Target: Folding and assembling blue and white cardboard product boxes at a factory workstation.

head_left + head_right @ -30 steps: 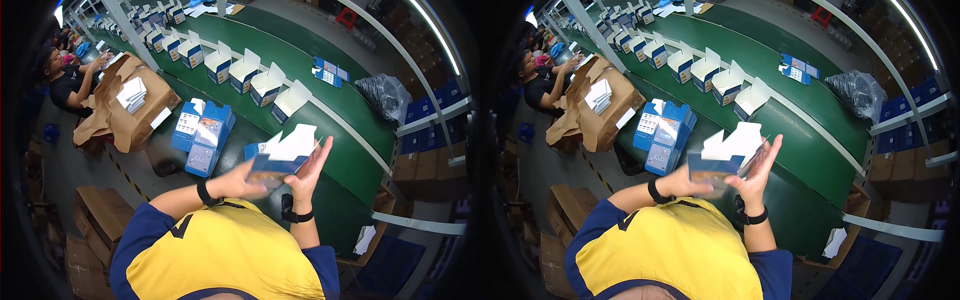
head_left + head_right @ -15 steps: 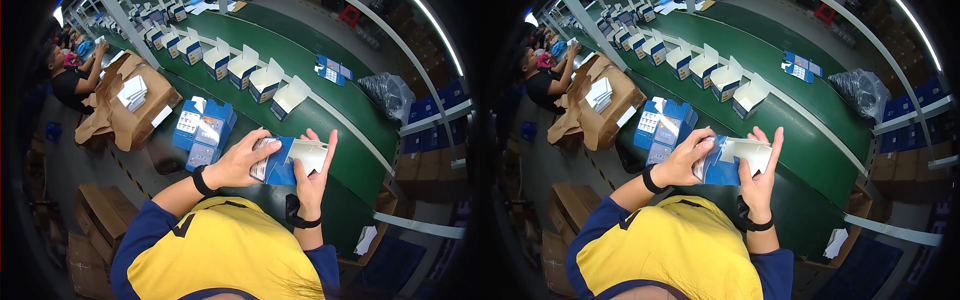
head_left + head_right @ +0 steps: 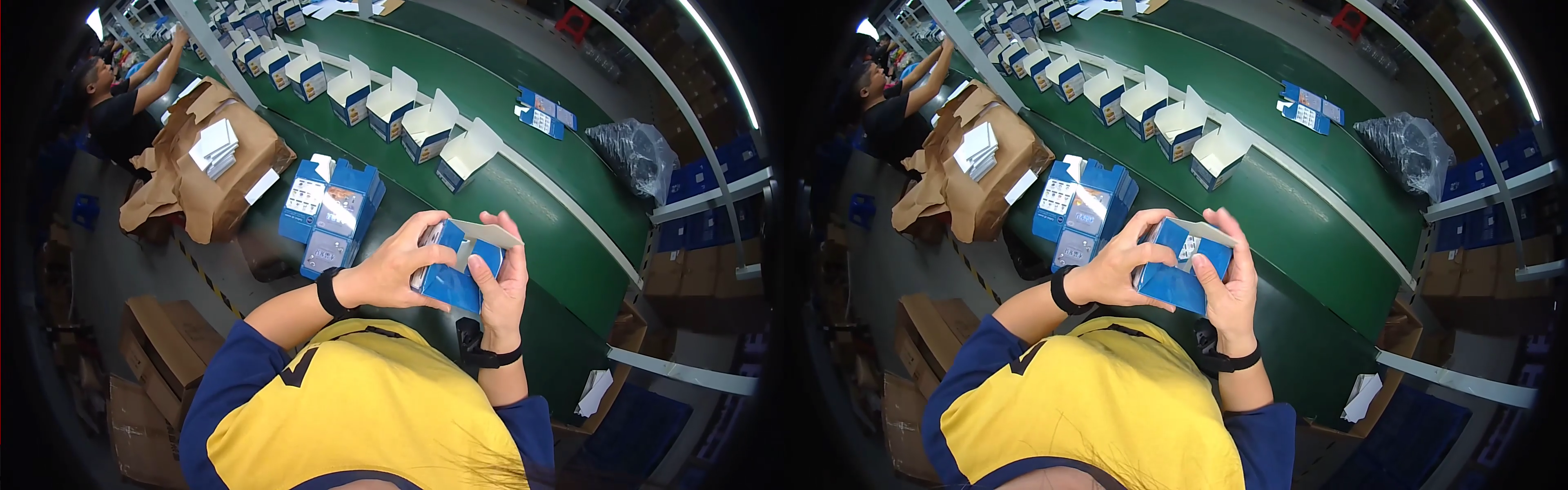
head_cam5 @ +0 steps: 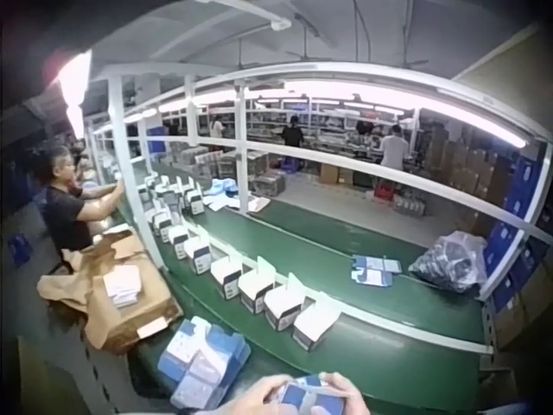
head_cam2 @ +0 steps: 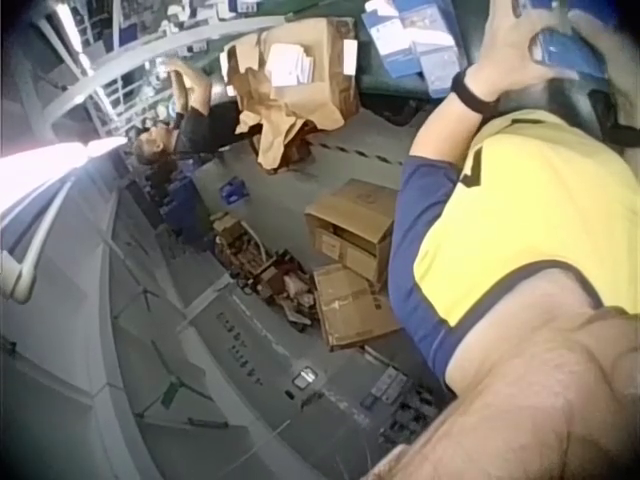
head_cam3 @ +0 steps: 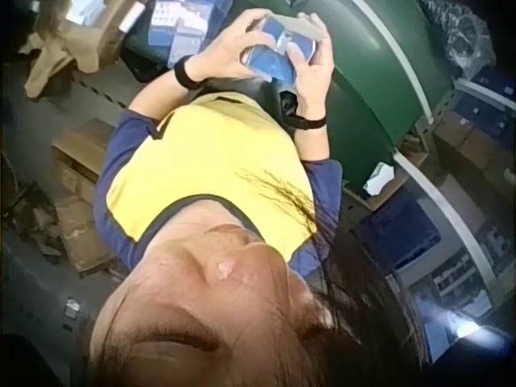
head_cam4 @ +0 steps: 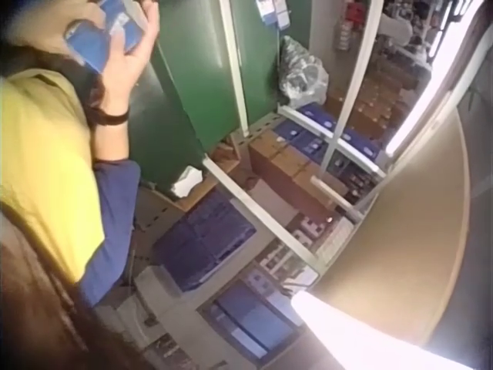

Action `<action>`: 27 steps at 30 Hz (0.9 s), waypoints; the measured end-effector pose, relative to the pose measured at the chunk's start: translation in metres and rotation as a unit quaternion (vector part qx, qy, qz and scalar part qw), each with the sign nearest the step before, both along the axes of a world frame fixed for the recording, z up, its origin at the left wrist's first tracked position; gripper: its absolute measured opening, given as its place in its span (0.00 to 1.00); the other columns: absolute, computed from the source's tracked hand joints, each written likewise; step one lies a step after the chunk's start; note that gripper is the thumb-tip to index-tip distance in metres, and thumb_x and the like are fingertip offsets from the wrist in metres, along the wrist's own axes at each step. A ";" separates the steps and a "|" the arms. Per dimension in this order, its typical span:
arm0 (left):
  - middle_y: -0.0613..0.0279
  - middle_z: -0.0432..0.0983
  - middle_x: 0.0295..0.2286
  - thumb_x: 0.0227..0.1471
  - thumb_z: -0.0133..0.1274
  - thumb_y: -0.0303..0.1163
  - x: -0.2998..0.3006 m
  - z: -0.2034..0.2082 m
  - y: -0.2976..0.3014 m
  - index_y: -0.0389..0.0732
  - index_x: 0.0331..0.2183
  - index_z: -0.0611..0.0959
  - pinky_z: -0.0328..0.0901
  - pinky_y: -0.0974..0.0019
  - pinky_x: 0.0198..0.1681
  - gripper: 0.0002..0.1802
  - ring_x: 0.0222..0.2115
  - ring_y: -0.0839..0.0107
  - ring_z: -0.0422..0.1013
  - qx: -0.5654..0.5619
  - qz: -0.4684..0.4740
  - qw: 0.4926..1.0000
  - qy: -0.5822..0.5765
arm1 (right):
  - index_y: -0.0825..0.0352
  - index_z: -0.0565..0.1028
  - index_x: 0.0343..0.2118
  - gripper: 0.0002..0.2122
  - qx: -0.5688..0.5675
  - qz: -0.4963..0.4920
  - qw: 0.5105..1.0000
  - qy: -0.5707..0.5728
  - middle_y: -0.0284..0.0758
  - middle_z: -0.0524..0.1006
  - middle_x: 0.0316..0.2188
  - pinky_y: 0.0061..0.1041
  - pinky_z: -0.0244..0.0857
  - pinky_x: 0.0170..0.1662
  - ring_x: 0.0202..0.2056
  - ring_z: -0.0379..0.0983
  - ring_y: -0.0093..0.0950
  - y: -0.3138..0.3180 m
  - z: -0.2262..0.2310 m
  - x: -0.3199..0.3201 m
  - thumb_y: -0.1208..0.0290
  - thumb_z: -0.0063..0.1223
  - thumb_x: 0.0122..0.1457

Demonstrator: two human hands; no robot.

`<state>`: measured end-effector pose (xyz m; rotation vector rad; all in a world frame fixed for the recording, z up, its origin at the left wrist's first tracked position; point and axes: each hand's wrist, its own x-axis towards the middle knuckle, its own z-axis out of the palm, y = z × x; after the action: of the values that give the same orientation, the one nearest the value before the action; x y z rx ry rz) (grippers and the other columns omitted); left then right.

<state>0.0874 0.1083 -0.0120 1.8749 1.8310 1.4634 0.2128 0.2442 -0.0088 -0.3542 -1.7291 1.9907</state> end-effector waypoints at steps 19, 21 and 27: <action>0.48 0.60 0.48 0.28 0.71 0.39 -0.006 0.014 -0.005 0.50 0.55 0.62 0.50 0.41 0.57 0.51 0.49 0.48 0.61 -0.045 0.003 0.998 0.050 | 0.62 0.70 0.52 0.25 0.257 0.050 0.965 -0.024 0.42 0.73 0.46 0.27 0.63 0.49 0.46 0.71 0.34 0.014 -0.001 -0.005 0.76 0.61 0.47; 0.48 0.60 0.49 0.28 0.71 0.40 -0.012 0.016 -0.005 0.48 0.56 0.61 0.50 0.42 0.58 0.53 0.50 0.48 0.60 -0.061 -0.027 0.997 0.048 | 0.62 0.70 0.52 0.26 0.262 0.064 0.963 -0.025 0.42 0.74 0.46 0.27 0.63 0.49 0.46 0.71 0.34 0.016 -0.001 -0.004 0.76 0.62 0.46; 0.47 0.56 0.52 0.27 0.71 0.40 -0.006 0.020 -0.001 0.43 0.57 0.59 0.51 0.45 0.58 0.56 0.52 0.45 0.58 -0.041 -0.059 0.997 0.027 | 0.69 0.66 0.54 0.24 0.166 0.041 0.985 0.037 0.43 0.73 0.47 0.29 0.61 0.51 0.46 0.71 0.33 0.009 0.002 -0.001 0.60 0.51 0.57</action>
<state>0.0816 0.1076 0.0082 1.9640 1.7427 1.2908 0.2119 0.2529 -0.0070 -0.0954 -2.0103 1.7032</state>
